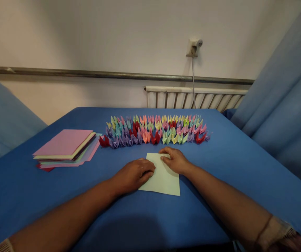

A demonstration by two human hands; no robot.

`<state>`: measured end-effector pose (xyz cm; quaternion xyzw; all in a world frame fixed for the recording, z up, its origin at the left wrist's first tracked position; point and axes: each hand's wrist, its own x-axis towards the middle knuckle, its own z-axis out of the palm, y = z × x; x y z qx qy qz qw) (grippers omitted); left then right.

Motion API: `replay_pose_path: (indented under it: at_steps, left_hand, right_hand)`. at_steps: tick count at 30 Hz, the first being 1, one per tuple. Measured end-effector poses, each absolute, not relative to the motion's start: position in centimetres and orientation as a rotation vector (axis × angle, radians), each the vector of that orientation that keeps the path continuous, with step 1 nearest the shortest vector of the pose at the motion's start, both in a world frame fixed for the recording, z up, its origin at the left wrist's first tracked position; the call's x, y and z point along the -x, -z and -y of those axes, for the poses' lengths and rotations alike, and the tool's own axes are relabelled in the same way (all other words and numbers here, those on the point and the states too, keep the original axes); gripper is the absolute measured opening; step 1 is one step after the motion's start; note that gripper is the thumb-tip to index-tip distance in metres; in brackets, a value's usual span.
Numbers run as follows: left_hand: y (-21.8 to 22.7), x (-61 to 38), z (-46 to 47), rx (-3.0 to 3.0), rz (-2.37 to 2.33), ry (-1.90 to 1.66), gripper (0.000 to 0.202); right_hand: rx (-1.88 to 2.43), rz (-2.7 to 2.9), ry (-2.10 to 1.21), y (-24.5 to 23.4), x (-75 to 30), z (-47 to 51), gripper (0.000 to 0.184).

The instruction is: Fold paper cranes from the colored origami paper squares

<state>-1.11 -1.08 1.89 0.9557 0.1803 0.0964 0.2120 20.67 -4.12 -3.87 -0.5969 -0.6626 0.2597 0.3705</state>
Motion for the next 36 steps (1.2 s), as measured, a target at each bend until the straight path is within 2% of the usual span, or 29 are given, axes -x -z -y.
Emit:
replay_pose_path:
  at_steps: [10,14,16,19,20,21,24,36]
  left_hand:
    - [-1.0,1.6,-0.6,-2.647,-0.543,-0.296,0.021]
    - [-0.8,1.8,-1.3,-2.540,-0.738,-0.491,0.020]
    - [-0.8,1.6,-1.4,-2.389,-0.905,-0.616,0.029]
    - [-0.7,1.2,-1.1,-2.014,-1.050,-0.675,0.059]
    - [-0.7,1.0,-1.0,-1.889,-1.038,-0.658,0.063]
    - [-0.7,0.9,-0.8,-1.785,-1.013,-0.627,0.060]
    - [-0.9,0.7,-0.4,-1.636,-0.979,-0.518,0.033]
    - [-1.4,0.7,-0.8,-1.513,-1.019,-0.669,0.040]
  right_hand:
    - [1.507,1.639,-0.728,4.3,-20.9,4.0,0.023]
    - [1.424,1.427,-0.870,5.0,-21.3,3.3,0.023]
    - [1.357,1.314,-0.897,5.1,-21.3,2.9,0.021]
    - [1.235,1.138,-0.902,4.8,-21.1,2.8,0.022]
    - [1.194,1.087,-0.903,4.7,-21.0,2.8,0.024]
    - [1.158,1.047,-0.907,4.5,-20.9,2.9,0.027]
    - [1.098,0.990,-0.955,3.8,-20.7,3.4,0.032]
    - [1.025,0.914,-1.299,2.8,-21.0,4.4,0.046]
